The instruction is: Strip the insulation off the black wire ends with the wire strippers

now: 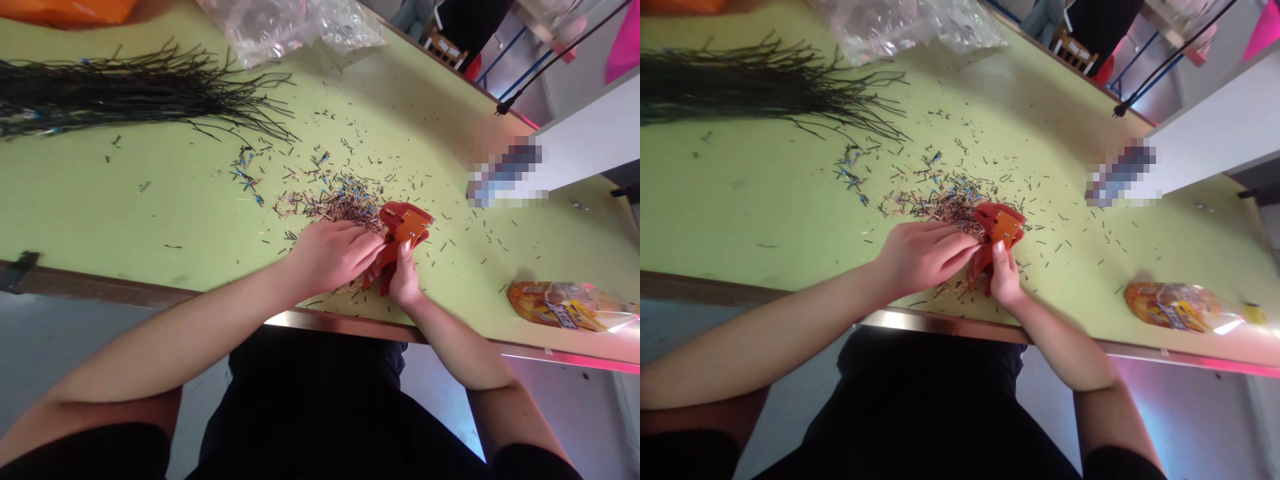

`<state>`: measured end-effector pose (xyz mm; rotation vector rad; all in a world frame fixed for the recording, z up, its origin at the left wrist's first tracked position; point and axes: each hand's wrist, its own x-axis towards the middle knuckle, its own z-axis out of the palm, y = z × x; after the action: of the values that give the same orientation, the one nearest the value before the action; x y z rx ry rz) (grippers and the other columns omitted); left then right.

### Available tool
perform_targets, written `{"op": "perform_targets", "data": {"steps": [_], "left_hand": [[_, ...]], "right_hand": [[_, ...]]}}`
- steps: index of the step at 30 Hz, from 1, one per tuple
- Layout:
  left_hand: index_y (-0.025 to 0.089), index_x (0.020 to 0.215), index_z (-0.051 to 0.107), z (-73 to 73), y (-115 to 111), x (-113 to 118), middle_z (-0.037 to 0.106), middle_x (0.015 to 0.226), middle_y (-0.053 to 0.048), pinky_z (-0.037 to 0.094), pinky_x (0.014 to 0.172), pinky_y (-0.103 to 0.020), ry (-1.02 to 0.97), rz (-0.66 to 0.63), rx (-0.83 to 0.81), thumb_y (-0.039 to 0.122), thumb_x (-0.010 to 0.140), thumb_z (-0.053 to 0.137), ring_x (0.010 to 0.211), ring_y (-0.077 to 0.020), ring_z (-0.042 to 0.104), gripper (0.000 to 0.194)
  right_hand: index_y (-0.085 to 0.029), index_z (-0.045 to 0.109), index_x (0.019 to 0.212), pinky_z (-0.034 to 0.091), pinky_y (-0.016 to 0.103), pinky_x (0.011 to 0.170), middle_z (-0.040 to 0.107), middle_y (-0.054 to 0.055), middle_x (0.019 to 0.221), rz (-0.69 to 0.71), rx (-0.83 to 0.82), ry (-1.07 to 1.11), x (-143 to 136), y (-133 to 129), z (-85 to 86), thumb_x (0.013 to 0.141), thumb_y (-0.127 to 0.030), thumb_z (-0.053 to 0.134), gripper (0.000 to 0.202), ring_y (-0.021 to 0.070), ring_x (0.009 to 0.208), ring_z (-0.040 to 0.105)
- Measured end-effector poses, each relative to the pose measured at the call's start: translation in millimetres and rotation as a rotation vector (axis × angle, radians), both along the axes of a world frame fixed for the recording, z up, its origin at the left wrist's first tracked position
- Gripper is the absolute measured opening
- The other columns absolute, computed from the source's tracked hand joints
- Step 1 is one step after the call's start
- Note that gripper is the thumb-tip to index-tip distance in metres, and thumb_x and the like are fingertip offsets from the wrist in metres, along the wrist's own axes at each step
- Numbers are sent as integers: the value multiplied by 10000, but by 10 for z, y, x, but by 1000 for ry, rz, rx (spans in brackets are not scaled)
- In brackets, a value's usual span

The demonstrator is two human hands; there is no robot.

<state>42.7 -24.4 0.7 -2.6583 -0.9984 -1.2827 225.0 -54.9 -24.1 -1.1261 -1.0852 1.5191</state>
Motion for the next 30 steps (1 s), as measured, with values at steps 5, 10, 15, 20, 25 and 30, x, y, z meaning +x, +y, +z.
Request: {"op": "perform_targets", "data": {"steps": [5,10,15,20,25,30], "left_hand": [[206,1036,771,-21,128,-106,734,811,-20,454,620,-256,-185,43,-262,304,1080,577,691,-123,647,222],[201,1237,746,-2,215,-222,715,924,-48,538,759,-281,-238,-19,-390,226,1085,470,815,-148,675,315],[201,1308,662,-34,201,-207,799,981,-32,549,760,-271,-199,-28,-461,236,1088,450,843,-147,738,307],[207,1082,691,-73,198,-181,799,857,-2,458,604,-255,-59,103,-392,310,1071,560,641,-133,694,167],[201,1061,720,-108,221,-188,787,820,-19,475,625,-267,-13,99,-208,262,1079,512,678,-147,715,217],[205,1048,727,-111,207,-184,791,824,-18,482,626,-262,6,120,-188,272,1089,479,691,-153,727,260]], "right_hand": [[-263,630,778,610,435,637,560,39,622,123,-111,169,117,90,153,848,-966,449,729,269,702,664],[-237,643,777,591,400,605,569,26,624,162,-159,218,189,106,180,879,-937,449,734,202,577,589],[-220,673,812,595,377,611,604,22,627,241,-200,267,209,82,142,889,-907,498,713,192,564,611],[-198,675,811,601,378,616,616,22,621,349,-216,301,208,52,135,851,-937,528,754,201,572,637],[-199,674,812,593,379,635,607,19,618,403,-219,295,206,38,137,875,-910,536,726,203,579,634],[-203,673,802,563,365,626,597,14,610,420,-242,291,222,31,126,909,-882,522,704,193,566,621]]}}
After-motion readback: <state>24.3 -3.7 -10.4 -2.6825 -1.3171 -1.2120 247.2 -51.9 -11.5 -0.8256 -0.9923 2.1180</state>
